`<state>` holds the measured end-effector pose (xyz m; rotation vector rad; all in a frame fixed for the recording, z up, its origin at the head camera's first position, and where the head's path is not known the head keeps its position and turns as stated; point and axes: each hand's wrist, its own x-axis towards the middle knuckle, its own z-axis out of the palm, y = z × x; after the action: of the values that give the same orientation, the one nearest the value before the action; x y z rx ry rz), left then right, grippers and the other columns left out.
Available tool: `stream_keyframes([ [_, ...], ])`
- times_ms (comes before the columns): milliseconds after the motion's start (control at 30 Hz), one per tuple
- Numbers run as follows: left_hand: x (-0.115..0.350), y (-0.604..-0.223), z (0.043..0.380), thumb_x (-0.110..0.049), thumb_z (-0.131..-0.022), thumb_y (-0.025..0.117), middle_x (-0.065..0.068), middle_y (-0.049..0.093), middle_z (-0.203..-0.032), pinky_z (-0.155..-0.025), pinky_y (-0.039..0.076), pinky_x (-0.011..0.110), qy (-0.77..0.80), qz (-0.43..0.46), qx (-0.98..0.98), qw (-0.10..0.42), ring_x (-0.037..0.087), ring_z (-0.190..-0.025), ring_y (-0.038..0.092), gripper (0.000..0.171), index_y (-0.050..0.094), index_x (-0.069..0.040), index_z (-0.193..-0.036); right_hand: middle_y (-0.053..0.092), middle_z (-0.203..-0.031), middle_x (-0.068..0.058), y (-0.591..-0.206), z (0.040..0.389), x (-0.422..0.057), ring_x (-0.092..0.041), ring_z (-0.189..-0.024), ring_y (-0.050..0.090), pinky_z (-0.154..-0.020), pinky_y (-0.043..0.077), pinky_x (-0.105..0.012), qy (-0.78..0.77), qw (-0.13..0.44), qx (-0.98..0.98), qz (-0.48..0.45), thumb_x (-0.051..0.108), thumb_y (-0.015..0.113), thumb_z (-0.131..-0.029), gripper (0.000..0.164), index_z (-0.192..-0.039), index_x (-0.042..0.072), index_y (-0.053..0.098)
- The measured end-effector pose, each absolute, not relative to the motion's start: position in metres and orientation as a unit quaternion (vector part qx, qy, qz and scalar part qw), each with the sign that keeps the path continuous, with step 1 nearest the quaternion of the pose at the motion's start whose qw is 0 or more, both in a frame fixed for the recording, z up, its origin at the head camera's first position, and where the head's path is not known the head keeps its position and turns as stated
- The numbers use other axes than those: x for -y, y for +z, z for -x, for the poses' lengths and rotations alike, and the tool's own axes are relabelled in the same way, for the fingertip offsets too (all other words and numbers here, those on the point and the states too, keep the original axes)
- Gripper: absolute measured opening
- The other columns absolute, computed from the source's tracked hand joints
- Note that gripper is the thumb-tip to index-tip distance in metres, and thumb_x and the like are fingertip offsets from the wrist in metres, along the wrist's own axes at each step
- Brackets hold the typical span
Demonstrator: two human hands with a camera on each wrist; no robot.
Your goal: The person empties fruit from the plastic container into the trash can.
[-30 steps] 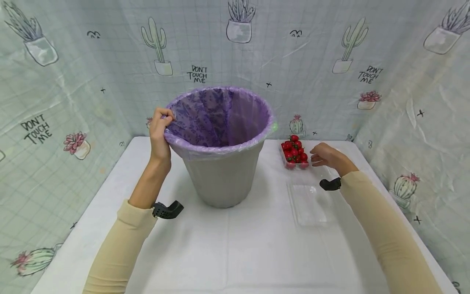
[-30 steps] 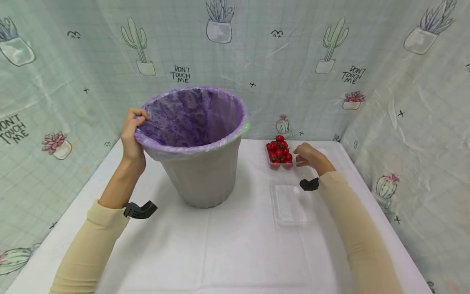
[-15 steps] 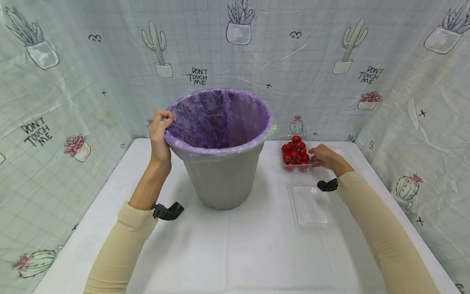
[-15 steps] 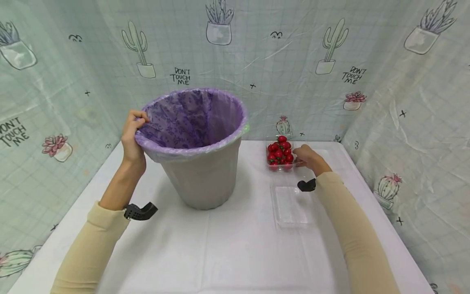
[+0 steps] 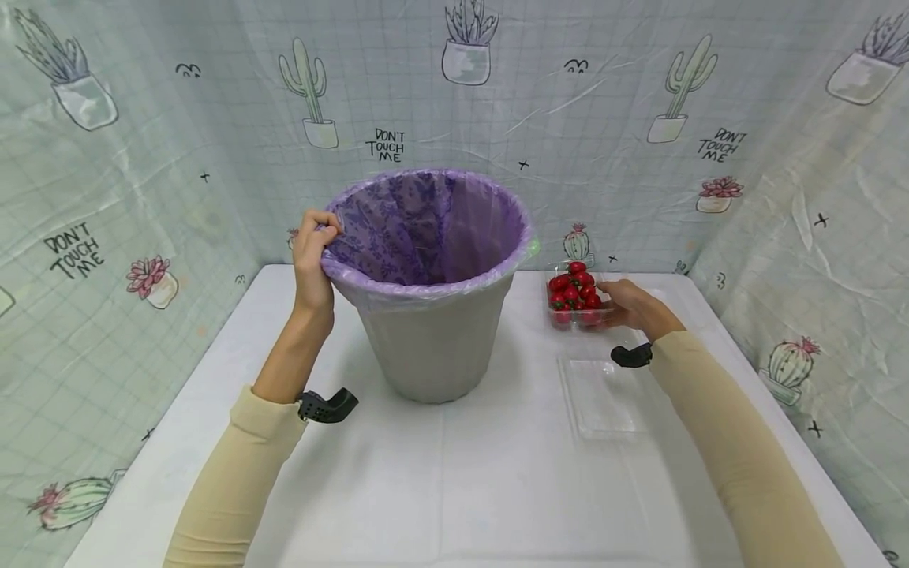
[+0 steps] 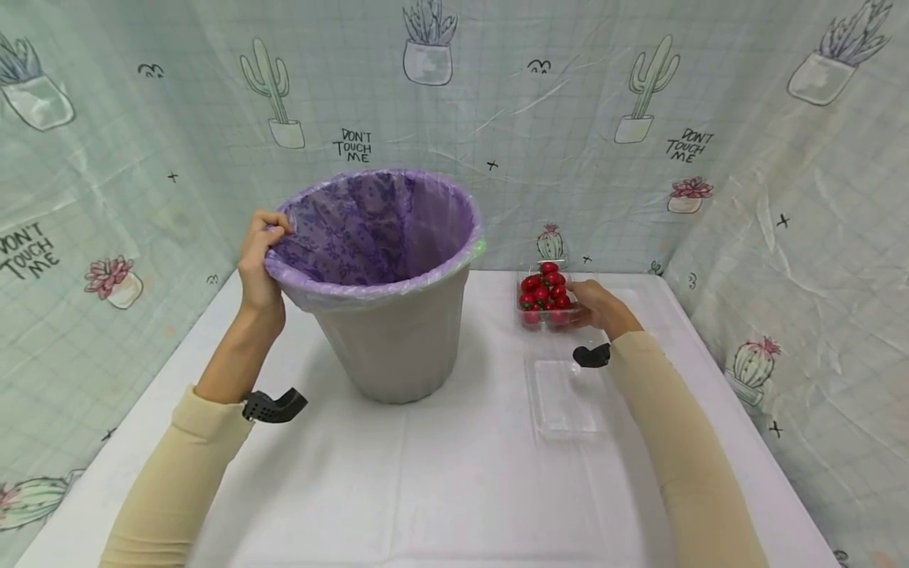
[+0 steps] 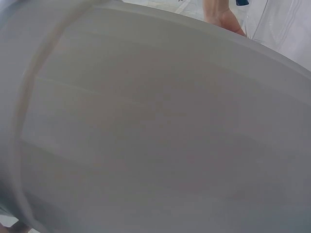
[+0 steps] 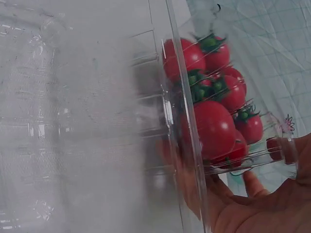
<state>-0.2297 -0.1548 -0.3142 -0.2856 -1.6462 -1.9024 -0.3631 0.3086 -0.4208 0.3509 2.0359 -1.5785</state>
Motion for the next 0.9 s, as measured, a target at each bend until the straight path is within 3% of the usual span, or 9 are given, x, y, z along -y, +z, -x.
stream_keyframes([
  [167, 0.1540, -0.3126, 0.2299, -0.016, -0.094, 0.040, -0.004, 0.051, -0.093, -0.083, 0.034, 0.025, -0.715, 0.111, 0.621, 0.302, 0.014, -0.088, 0.045, 0.018, 0.056, -0.019, -0.088, -0.003, -0.171, -0.028, -0.4217, 0.3672, -0.3091, -0.045, -0.154, 0.024, -0.120, 0.033, -0.056, -0.613, 0.265, -0.729, -0.150, 0.033, 0.020, -0.112, 0.064, -0.165, 0.013, -0.010],
  [300, 0.1539, -0.3116, 0.2301, -0.016, -0.094, 0.040, -0.004, 0.051, -0.093, -0.084, 0.034, 0.026, -0.715, 0.112, 0.619, 0.304, 0.014, -0.088, 0.045, 0.018, 0.056, -0.020, -0.087, -0.006, -0.171, -0.027, -0.4212, 0.3709, -0.3099, -0.043, -0.158, 0.014, -0.124, 0.025, -0.057, -0.634, 0.256, -0.712, -0.161, 0.032, 0.021, -0.112, 0.064, -0.165, 0.012, -0.010],
  [433, 0.1539, -0.3114, 0.2298, -0.016, -0.094, 0.039, -0.005, 0.051, -0.092, -0.083, 0.034, 0.026, -0.714, 0.112, 0.621, 0.304, 0.014, -0.087, 0.045, 0.018, 0.056, -0.019, -0.087, -0.005, -0.171, -0.028, -0.4206, 0.3709, -0.3101, -0.042, -0.159, 0.013, -0.125, 0.022, -0.057, -0.648, 0.252, -0.697, -0.176, 0.033, 0.021, -0.112, 0.064, -0.165, 0.015, -0.009],
  [600, 0.1540, -0.3127, 0.2298, -0.016, -0.094, 0.039, -0.005, 0.050, -0.092, -0.082, 0.033, 0.026, -0.715, 0.110, 0.622, 0.301, 0.014, -0.087, 0.044, 0.018, 0.056, -0.019, -0.088, -0.010, -0.171, -0.024, -0.4220, 0.3694, -0.3116, -0.038, -0.160, 0.011, -0.124, 0.025, -0.054, -0.674, 0.262, -0.663, -0.191, 0.036, 0.019, -0.112, 0.061, -0.166, 0.023, -0.005],
  [900, 0.1541, -0.3134, 0.2283, -0.016, -0.094, 0.039, -0.003, 0.050, -0.093, -0.083, 0.033, 0.027, -0.713, 0.110, 0.624, 0.301, 0.015, -0.087, 0.045, 0.017, 0.055, -0.016, -0.089, -0.008, -0.172, -0.021, -0.4244, 0.3699, -0.3111, -0.034, -0.160, 0.013, -0.124, 0.029, -0.052, -0.702, 0.268, -0.636, -0.177, 0.041, 0.025, -0.112, 0.065, -0.167, 0.020, -0.003],
])
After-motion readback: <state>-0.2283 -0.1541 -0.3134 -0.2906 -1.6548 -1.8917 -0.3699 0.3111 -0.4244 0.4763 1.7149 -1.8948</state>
